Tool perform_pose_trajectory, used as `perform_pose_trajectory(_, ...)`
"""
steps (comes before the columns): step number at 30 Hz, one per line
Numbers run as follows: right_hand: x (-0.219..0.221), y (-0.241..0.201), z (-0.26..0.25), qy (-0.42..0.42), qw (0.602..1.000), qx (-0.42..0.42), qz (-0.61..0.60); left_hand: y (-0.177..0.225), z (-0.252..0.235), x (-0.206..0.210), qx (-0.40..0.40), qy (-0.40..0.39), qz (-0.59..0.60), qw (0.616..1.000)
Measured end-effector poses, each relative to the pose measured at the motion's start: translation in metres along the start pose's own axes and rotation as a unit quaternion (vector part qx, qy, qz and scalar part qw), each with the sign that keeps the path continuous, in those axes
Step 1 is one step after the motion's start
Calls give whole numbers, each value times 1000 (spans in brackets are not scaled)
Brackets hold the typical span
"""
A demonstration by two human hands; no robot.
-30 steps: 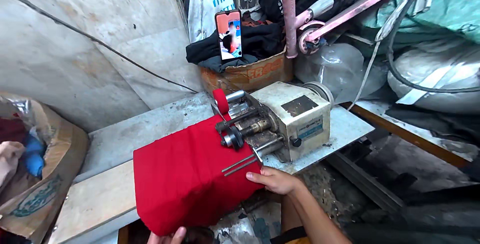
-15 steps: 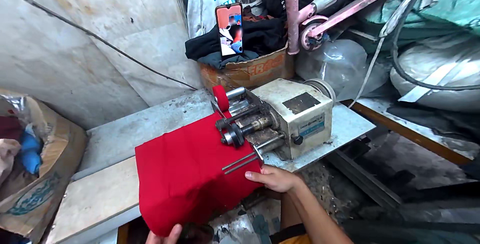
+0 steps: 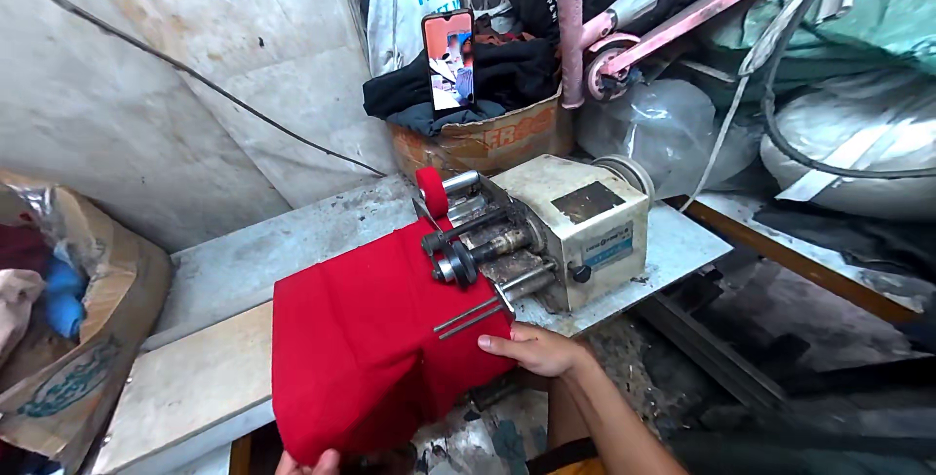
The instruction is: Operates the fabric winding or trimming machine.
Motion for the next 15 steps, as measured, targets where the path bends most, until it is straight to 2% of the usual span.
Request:
perform_pose_trajectory(2,0,0,0,3,1000,0,3,-1,-3,-7,15,30,60,998)
perform_pose_trajectory(3,0,0,0,6,1000,2,5,-2,-3,-7,5,33,36,999)
perform_pose_trajectory(5,-1,0,0,5,1000,2,2,0,1,4,-26,-7,-61,998)
perform_pose_trajectory(6,-1,-1,0,4,1000,1,2,1,3,9,-28,-24,-62,997)
perform_pose_trajectory(9,-1,0,0,9,1000,6,4,4,-2,2,3,9,57,998)
perform_pose_trajectory(10,-1,1,1,12,1000,10,4,2,-3,-1,6,20,51,998)
perform_pose_trajectory(13,-2,0,-1,9,1000,10,-3,-1,0,9,-21,-27,-86,996)
perform_pose_trajectory(15,-1,-1,0,3,1000,4,-4,-1,2,12,-17,-27,-18,999)
Point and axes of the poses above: each hand's wrist, its own z-axis away from the middle knuckle, its own x-axis out of the palm, y = z × x, the point moved 9 cm from there along -z, towards the middle knuckle, and after that the axes turned 15 degrees about x, right-handed, at the moved point
